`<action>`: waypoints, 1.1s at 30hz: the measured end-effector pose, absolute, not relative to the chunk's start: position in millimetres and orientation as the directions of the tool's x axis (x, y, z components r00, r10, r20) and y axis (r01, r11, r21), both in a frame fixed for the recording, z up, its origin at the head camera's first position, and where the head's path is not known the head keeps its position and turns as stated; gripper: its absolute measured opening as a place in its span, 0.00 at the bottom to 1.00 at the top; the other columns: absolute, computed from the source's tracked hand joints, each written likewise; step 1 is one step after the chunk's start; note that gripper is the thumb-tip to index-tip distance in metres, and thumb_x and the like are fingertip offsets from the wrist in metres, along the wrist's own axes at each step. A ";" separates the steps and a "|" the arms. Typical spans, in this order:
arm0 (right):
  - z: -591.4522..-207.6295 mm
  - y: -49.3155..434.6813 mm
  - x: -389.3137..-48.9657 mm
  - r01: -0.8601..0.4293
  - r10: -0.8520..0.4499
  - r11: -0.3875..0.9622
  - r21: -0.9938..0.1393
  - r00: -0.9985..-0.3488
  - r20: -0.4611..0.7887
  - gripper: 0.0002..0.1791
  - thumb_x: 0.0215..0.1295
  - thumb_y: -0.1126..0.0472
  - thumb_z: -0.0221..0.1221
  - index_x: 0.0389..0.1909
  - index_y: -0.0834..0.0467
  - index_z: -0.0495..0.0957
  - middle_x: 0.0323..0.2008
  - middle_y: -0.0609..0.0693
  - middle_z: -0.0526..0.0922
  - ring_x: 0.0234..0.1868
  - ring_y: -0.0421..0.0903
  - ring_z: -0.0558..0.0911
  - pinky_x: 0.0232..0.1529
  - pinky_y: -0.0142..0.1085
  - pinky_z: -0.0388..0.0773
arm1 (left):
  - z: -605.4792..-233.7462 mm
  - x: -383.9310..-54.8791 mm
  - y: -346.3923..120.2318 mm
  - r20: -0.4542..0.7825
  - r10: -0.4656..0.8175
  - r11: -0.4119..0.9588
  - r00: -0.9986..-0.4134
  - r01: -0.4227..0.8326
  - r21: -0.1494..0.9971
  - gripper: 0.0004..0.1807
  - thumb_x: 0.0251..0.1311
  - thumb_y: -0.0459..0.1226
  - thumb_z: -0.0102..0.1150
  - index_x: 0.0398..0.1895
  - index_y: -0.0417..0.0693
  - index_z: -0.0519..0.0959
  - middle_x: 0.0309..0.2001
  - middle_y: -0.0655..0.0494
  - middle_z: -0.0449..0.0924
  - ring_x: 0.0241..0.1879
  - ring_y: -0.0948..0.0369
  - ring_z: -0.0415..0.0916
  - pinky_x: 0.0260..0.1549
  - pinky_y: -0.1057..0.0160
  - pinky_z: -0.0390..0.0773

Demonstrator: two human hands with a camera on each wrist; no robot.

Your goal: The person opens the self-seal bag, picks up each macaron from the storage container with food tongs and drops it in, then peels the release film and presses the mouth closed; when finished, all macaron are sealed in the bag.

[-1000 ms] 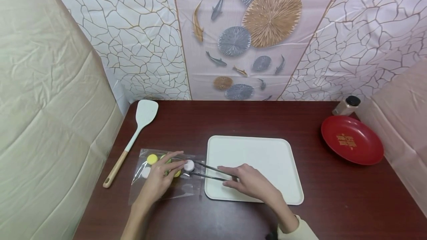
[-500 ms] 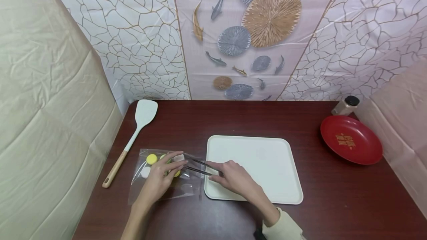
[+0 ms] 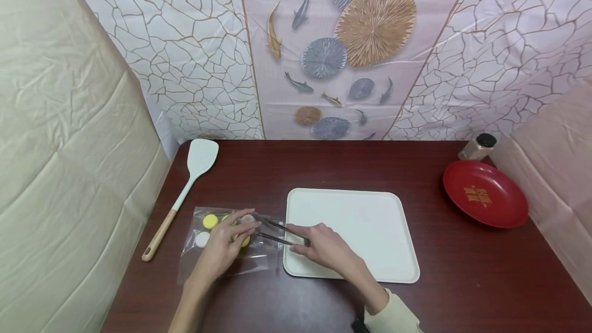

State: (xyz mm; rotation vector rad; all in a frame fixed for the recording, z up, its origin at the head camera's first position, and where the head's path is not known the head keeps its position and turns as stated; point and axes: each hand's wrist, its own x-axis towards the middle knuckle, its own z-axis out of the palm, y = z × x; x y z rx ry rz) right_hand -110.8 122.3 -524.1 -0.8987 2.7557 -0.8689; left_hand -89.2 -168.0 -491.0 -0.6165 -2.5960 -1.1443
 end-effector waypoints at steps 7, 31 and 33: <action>-466.9 159.2 -76.9 -0.417 -0.538 0.637 -0.648 -0.843 0.015 0.29 0.75 0.49 0.70 0.72 0.55 0.82 0.22 0.35 0.79 0.22 0.30 0.68 0.26 0.30 0.69 | -490.7 -89.8 -165.9 0.422 0.290 0.620 -0.859 0.505 0.600 0.16 0.62 0.22 0.74 0.51 0.40 0.93 0.64 0.38 0.86 0.63 0.40 0.85 0.44 0.52 0.89; -473.8 368.6 -8.4 0.346 0.196 0.768 -0.539 -0.928 -0.315 0.35 0.85 0.51 0.57 0.66 0.78 0.55 0.34 0.59 0.85 0.31 0.49 0.87 0.35 0.42 0.83 | -501.5 -106.8 -165.2 0.449 0.417 0.640 -0.790 0.606 0.472 0.17 0.78 0.30 0.60 0.66 0.36 0.83 0.66 0.37 0.83 0.67 0.41 0.81 0.71 0.39 0.75; -475.0 366.5 -10.9 0.380 0.195 0.752 -0.538 -0.909 -0.369 0.34 0.85 0.51 0.57 0.63 0.78 0.55 0.32 0.57 0.84 0.27 0.47 0.89 0.34 0.40 0.83 | -495.8 -109.3 -164.9 0.426 0.414 0.652 -0.805 0.588 0.478 0.18 0.76 0.28 0.63 0.65 0.34 0.83 0.66 0.36 0.83 0.67 0.39 0.81 0.72 0.33 0.72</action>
